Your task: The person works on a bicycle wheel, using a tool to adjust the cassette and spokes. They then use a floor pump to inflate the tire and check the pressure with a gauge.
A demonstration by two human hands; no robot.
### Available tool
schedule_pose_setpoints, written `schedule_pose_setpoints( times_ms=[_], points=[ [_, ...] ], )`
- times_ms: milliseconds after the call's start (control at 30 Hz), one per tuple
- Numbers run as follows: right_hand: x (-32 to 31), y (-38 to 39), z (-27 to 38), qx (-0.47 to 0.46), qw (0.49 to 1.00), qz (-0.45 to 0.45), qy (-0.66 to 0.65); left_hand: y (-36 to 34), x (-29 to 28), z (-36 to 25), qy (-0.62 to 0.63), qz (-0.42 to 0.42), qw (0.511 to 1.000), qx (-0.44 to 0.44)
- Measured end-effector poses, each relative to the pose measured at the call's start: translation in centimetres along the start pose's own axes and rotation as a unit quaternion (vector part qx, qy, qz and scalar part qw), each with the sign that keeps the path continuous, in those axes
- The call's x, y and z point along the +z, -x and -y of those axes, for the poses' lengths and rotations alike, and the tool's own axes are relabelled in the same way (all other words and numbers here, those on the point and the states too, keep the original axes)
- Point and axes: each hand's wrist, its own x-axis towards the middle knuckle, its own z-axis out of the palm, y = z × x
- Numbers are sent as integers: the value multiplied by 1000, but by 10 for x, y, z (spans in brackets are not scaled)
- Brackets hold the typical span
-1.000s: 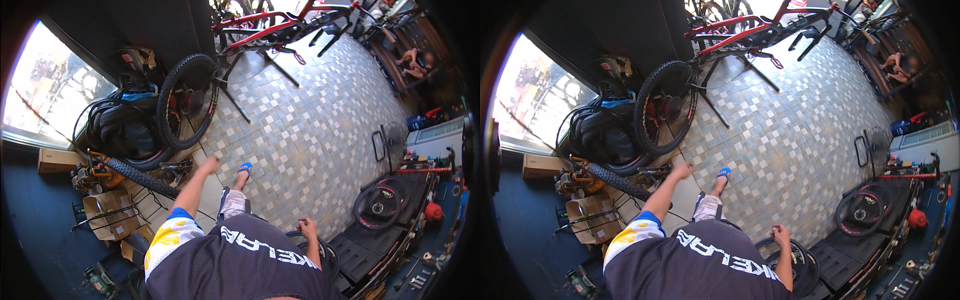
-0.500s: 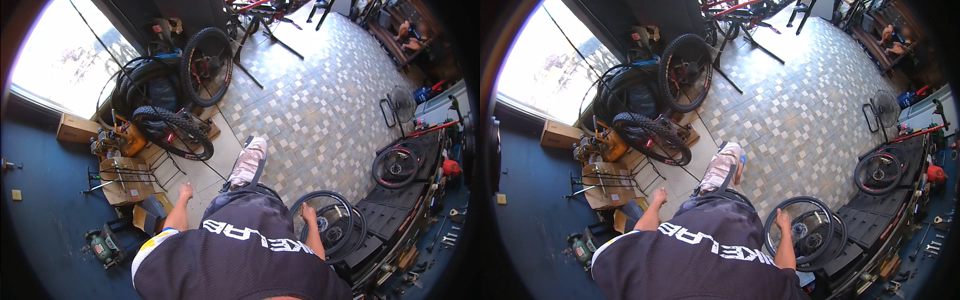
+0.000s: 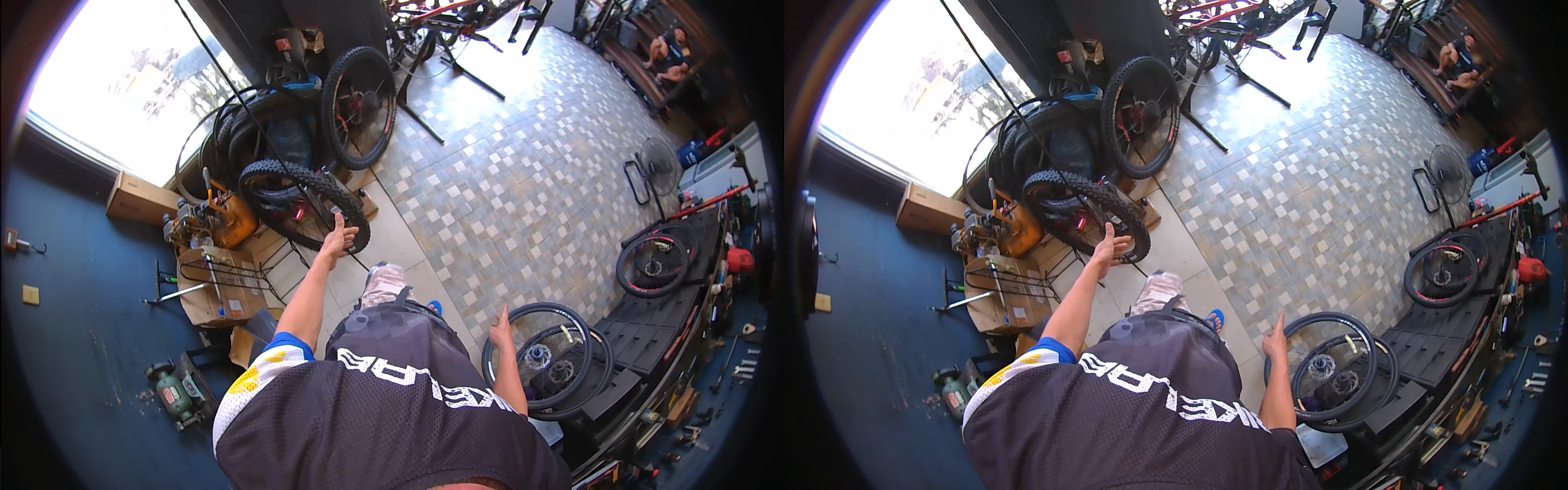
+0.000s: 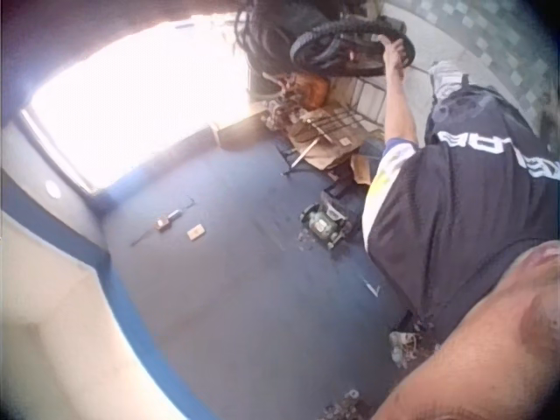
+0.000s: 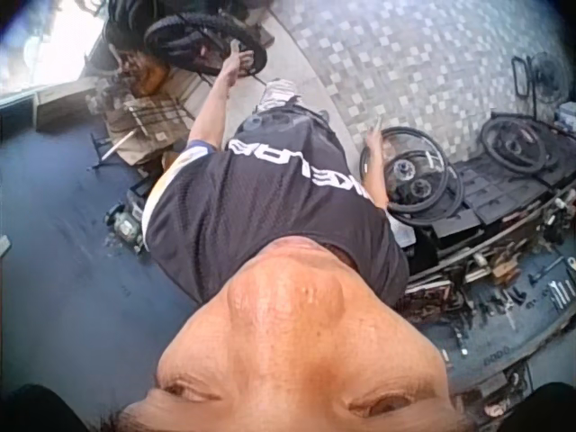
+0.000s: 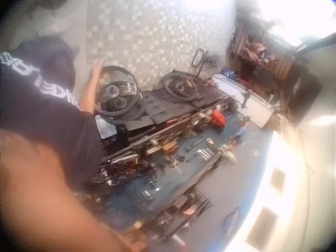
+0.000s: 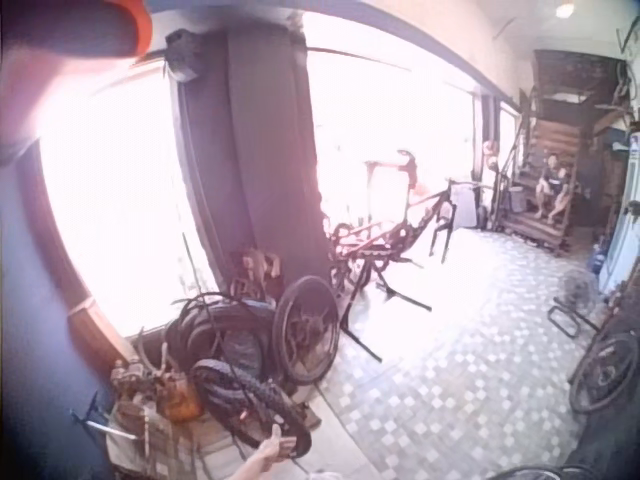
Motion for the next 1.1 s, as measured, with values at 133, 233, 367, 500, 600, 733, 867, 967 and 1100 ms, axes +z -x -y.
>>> schedule_pose_setpoints(
  times_ms=[133,233,367,500,600,733,867,967,1100],
  points=[
    [18,49,53,-67,980,-97,158,-4,14,-29,222,191,956,2],
    [54,76,182,-256,932,-201,158,-8,29,-28,283,274,919,-25],
    [118,127,363,-465,837,-278,75,16,76,-6,326,426,837,-108],
    [171,154,322,-396,853,-323,109,104,91,-63,215,468,839,-176],
    [192,172,205,4,923,-259,284,138,51,-165,316,540,780,-19],
    [222,220,153,108,828,-243,-493,191,38,-241,257,558,655,441],
    [241,237,200,20,618,-146,-772,256,91,-128,-11,511,600,616],
    [214,286,243,-152,521,-99,-834,220,128,14,-330,540,324,704],
    [186,429,205,-285,544,-144,-776,155,226,25,-635,452,456,429]
  ],
)
